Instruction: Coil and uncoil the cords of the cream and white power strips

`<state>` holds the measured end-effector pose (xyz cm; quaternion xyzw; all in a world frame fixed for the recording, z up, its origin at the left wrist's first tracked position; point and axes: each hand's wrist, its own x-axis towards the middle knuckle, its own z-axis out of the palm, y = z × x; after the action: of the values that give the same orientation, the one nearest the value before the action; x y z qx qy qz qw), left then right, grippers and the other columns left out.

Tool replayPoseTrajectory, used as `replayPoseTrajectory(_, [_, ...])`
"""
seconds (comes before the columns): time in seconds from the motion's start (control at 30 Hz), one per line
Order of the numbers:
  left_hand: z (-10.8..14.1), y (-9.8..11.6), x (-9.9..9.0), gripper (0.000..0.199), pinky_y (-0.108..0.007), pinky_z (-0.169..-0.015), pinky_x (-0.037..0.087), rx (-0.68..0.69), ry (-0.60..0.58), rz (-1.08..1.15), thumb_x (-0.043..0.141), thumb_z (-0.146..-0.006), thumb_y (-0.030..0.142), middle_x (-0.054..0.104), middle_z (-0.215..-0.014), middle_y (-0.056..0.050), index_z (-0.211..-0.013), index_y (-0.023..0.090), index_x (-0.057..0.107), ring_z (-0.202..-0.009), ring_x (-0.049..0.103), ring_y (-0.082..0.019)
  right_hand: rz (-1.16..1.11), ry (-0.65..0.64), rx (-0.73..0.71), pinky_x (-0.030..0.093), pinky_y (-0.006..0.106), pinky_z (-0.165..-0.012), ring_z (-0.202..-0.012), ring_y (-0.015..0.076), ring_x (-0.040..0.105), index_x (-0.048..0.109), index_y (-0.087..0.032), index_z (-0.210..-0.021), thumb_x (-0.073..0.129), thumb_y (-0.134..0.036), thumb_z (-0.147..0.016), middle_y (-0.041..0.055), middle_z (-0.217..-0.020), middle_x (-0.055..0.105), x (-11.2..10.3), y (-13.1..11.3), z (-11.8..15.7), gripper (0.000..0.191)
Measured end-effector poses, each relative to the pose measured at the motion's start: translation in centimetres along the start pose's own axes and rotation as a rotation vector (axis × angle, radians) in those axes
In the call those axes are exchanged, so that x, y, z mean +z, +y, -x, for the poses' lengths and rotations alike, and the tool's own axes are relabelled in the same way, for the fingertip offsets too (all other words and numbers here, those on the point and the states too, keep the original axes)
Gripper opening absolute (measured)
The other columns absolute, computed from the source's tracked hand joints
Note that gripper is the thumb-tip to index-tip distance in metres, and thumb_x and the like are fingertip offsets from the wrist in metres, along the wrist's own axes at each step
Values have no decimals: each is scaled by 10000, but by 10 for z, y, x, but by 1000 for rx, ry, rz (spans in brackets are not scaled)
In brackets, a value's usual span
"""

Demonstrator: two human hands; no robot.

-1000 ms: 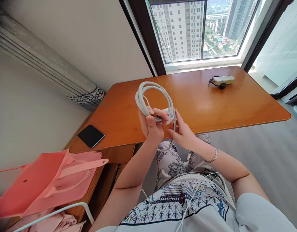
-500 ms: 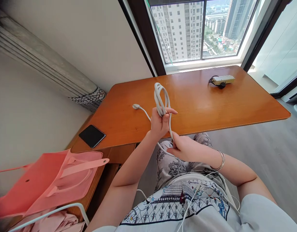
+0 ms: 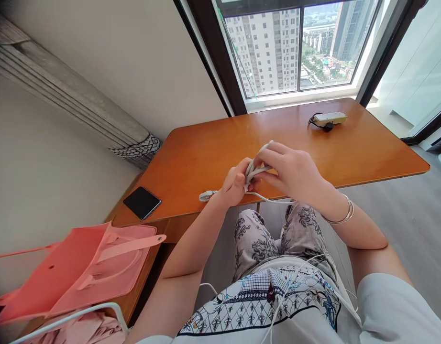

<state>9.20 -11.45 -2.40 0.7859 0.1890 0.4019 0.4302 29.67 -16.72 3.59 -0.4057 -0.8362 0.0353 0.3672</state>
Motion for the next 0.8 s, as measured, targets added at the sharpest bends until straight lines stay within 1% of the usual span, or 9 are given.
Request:
replayPoseTrajectory(0.1, [0,14,0,564,-243,-489,347,-86,-110,57,468,-927,780,547,-604,37,-919,218,504,-501,443,-101,-136,13,-13,425,255,-642,-729,123,551,715,-219,-1096,735,-388,-904,36,-967,637,-8,11,-13,257])
replayPoseTrajectory(0.17, [1,23,-1,522,-230,-472,316,-156,-180,125,527,-930,736,500,-583,56,-902,216,491,-476,395,-85,-265,-50,-20,428,251,-631,-708,104,516,708,-219,-1178,784,-386,-863,23,-964,615,-15,19,-19,365])
replayPoseTrajectory(0.27, [3,31,-6,534,-231,-463,306,-250,-265,275,559,-907,746,426,-542,82,-894,217,486,-442,329,-75,-506,-194,4,430,233,-597,-672,74,485,651,-216,-1324,786,-347,-863,6,-957,588,-25,31,-23,498])
replayPoseTrajectory(0.4, [6,36,-14,544,-244,-471,343,-349,-288,428,651,-852,739,378,-497,103,-846,220,491,-400,288,-66,-728,-324,83,455,212,-567,-650,56,494,619,-221,-1370,766,-301,-877,-4,-950,581,-31,39,-24,521])
replayPoseTrajectory(0.53, [8,35,-19,579,-254,-444,385,-342,-263,553,687,-806,759,317,-425,122,-759,221,480,-326,237,-59,-841,-387,152,465,203,-537,-649,61,517,654,-211,-1304,800,-306,-850,-7,-923,594,-31,45,-23,487])
replayPoseTrajectory(0.6, [9,33,-21,591,-248,-423,391,-330,-225,617,719,-780,755,291,-402,131,-730,220,473,-298,220,-55,-911,-404,186,461,208,-523,-632,63,513,665,-196,-1273,810,-316,-843,-9,-889,602,-27,52,-21,470])
replayPoseTrajectory(0.67, [12,32,-24,600,-241,-397,383,-340,-127,675,716,-781,758,235,-387,143,-704,224,454,-278,194,-56,-995,-395,215,464,221,-524,-611,65,497,676,-181,-1231,829,-327,-823,-15,-847,604,-18,61,-17,459])
replayPoseTrajectory(0.73, [13,34,-27,593,-232,-373,357,-352,65,741,624,-854,766,152,-386,150,-694,230,428,-265,145,-59,-1080,-331,252,475,239,-544,-607,73,491,690,-180,-1169,843,-348,-802,-23,-804,594,-2,71,-11,431])
replayPoseTrajectory(0.8, [11,41,-28,570,-216,-368,329,-303,328,805,485,-950,743,92,-403,147,-707,231,420,-268,91,-60,-1145,-189,320,499,262,-608,-637,89,517,702,-201,-1097,829,-387,-808,-30,-774,578,21,77,-4,366])
